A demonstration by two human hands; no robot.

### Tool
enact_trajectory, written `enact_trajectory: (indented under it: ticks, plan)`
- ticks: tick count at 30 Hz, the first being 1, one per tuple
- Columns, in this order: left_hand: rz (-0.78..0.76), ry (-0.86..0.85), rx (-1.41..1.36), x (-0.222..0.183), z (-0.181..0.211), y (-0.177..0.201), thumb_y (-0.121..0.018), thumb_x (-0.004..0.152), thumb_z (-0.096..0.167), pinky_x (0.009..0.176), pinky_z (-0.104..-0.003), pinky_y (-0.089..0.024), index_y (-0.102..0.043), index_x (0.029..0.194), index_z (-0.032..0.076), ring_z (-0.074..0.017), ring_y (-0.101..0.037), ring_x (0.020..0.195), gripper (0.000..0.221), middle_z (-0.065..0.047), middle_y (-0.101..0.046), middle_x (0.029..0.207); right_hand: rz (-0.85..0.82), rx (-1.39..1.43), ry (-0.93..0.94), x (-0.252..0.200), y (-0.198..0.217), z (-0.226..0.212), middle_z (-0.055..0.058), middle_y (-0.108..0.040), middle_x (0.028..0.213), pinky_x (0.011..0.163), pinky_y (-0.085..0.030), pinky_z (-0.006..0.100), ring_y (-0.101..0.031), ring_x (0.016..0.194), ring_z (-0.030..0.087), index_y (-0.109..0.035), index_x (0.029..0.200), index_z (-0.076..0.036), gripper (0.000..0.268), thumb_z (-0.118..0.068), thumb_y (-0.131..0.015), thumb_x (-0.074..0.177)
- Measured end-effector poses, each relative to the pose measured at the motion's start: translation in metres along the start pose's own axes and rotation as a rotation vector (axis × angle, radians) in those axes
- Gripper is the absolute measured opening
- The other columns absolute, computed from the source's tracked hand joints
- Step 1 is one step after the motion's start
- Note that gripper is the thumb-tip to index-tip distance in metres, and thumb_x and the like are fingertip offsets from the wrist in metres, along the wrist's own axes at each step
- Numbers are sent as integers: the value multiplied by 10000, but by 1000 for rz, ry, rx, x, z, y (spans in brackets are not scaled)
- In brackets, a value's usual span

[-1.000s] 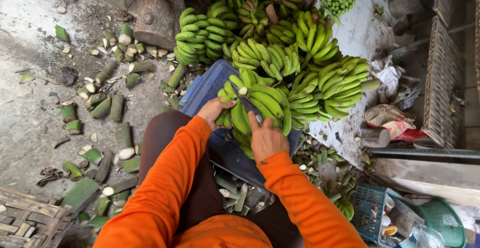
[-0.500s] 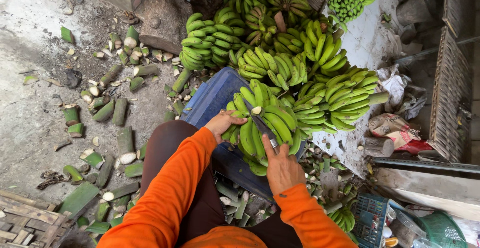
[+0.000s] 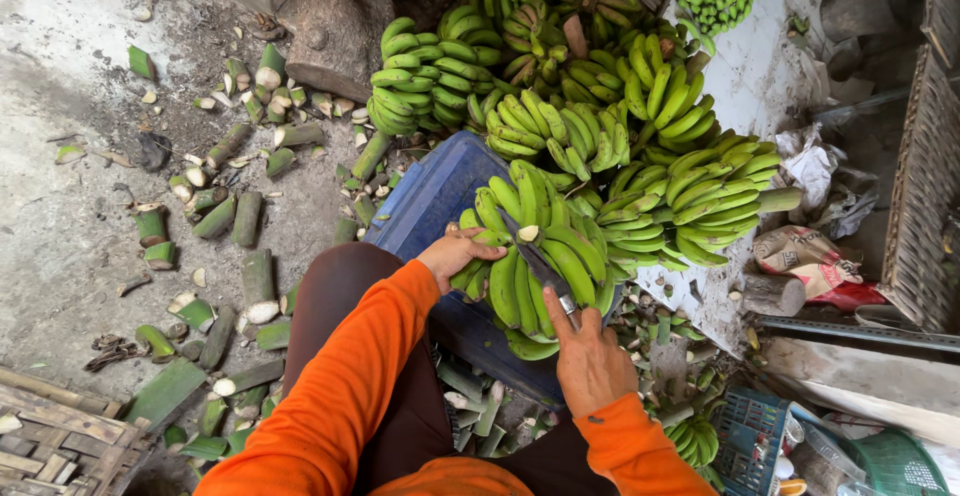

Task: The person uses a knife to cut green banana bunches into clusters, removing them from the main stalk. They place the clusters on a blue crate and discard the stalks onto the floor.

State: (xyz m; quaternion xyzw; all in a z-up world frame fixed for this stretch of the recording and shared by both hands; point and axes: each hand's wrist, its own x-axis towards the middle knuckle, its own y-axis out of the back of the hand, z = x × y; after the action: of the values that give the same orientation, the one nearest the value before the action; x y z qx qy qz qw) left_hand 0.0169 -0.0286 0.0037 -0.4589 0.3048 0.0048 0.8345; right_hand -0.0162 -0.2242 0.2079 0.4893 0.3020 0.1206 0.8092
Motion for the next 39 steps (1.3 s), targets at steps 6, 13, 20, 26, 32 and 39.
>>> enact_trajectory:
  ticks: [6,13,20,26,32,39]
  plan:
    - [124,-131,266,0,-9,1,-854,850,210,778,-441,-662,-377,1559,-38,-258,-663,1138,890,-94,-361,1406,4,19,-37,16,-4,-12,188,-546,1074,728,-600,490,-691,819,390,-377,1573,-283,737,-66,-547,890]
    - [123,-171,80,11,-18,1,-825,833,195,737,-391,-616,-327,1563,-26,-312,-671,1129,911,-211,-524,1446,137,76,-25,23,0,-15,203,-561,1112,714,-604,477,-687,839,398,-450,1529,-288,720,-50,-566,860]
    - [90,-188,-90,3,4,9,-756,853,128,624,-402,-607,-372,1542,4,-240,-720,866,799,-143,-707,1170,86,-29,-57,-12,18,-1,167,-564,1036,696,-608,467,-682,823,375,-434,1536,-318,693,-79,-558,898]
    - [82,-183,-56,-10,13,5,-750,881,123,587,-367,-594,-384,1561,-4,-202,-746,820,783,-130,-725,1146,80,-74,-18,-10,31,2,175,-562,1046,691,-611,468,-684,824,378,-424,1542,-309,727,-65,-561,872]
    - [136,-150,8,-4,11,11,-749,897,124,588,-387,-578,-311,1552,45,-221,-695,782,793,-134,-720,1096,-20,9,-99,13,15,-18,186,-552,1051,674,-606,481,-687,802,384,-420,1542,-299,657,-71,-513,933]
    - [38,-236,-47,-3,1,4,-746,892,100,623,-370,-630,-519,1455,-79,-209,-760,841,632,-122,-743,1092,321,9,-11,47,-4,-32,262,-572,1099,653,-608,473,-698,769,400,-520,1465,-272,571,-104,-536,920]
